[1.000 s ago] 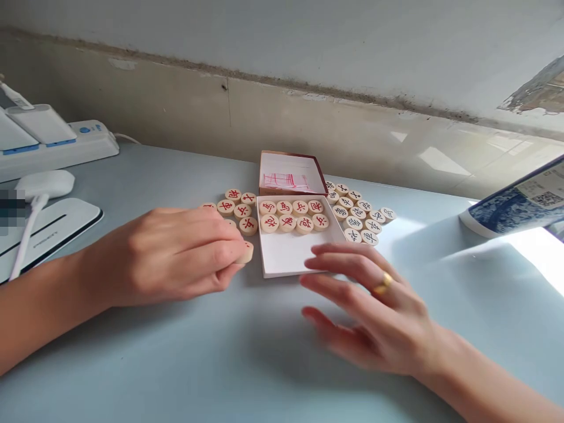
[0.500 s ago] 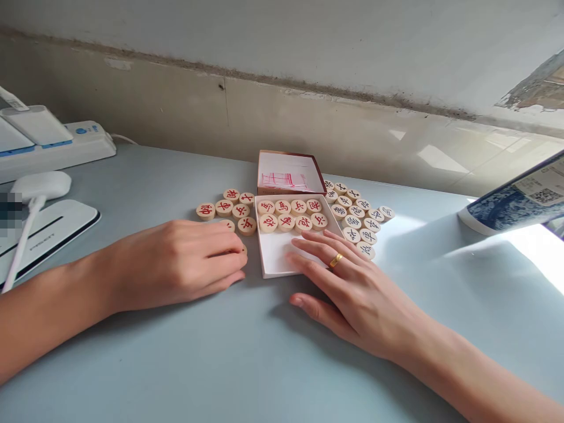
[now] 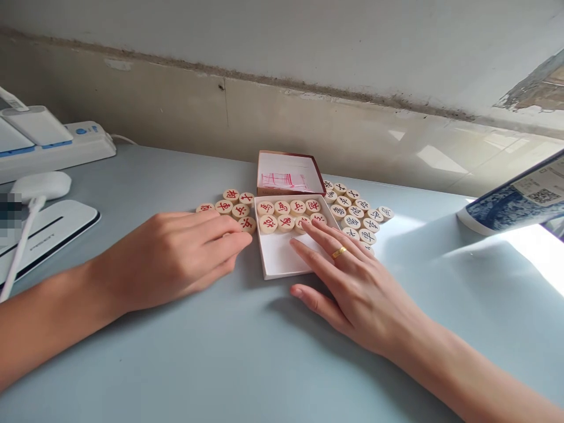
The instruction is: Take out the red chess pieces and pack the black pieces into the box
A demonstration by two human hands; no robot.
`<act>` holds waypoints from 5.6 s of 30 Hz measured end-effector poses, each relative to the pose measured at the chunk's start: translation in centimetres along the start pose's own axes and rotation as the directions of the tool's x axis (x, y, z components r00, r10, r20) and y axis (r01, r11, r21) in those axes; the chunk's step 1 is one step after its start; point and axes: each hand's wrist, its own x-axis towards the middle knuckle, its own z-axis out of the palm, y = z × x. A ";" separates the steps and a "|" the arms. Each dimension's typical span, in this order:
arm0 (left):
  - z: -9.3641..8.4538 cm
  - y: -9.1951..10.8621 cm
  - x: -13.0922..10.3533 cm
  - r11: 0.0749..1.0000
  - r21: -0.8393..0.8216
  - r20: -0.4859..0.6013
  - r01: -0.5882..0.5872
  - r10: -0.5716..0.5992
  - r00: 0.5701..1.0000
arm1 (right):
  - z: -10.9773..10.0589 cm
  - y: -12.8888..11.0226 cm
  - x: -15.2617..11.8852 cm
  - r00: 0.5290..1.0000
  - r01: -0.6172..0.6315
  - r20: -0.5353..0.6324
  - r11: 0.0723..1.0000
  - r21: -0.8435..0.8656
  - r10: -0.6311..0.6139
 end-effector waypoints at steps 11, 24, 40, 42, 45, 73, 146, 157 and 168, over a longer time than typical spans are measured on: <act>1.0 2.7 0.8 0.977 -0.144 0.067 -0.156 0.167 0.984 | 0.1 0.1 0.6 1.000 -0.001 0.003 1.000 -0.011 0.001; 1.0 2.4 0.5 0.975 -0.154 0.081 -0.161 0.174 0.981 | -0.1 0.0 0.4 0.997 0.055 -0.056 0.998 0.015 -0.054; 0.9 2.4 0.5 0.972 -0.161 0.058 -0.169 0.180 0.982 | -0.8 -0.4 0.3 0.985 0.123 -0.145 0.977 0.175 -0.098; 0.9 2.5 0.7 0.974 -0.147 0.028 -0.170 0.175 0.984 | -1.0 -0.5 0.2 0.973 0.167 -0.192 0.962 0.214 -0.126; 0.7 2.6 0.7 0.981 -0.116 -0.031 -0.156 0.153 0.988 | -1.1 -0.6 0.1 0.963 0.213 -0.214 0.945 0.249 -0.161; 0.8 4.4 1.2 0.853 -0.507 -0.052 -0.120 0.109 0.993 | -3.1 -2.1 -0.4 0.929 0.333 -0.295 0.852 0.403 -0.223; 1.3 2.8 0.2 0.996 -0.035 0.206 0.079 -0.070 0.976 | 0.3 -0.7 1.3 0.993 0.111 -0.068 0.978 0.177 -0.100; 1.7 2.1 0.1 0.982 -0.062 0.228 0.179 -0.160 0.960 | 0.1 -0.9 0.8 0.997 -0.033 -0.079 0.989 -0.141 0.022; 1.9 1.8 -0.1 0.982 -0.045 0.236 0.184 -0.169 0.957 | 0.2 -0.4 0.8 1.000 0.013 -0.027 0.998 -0.055 -0.014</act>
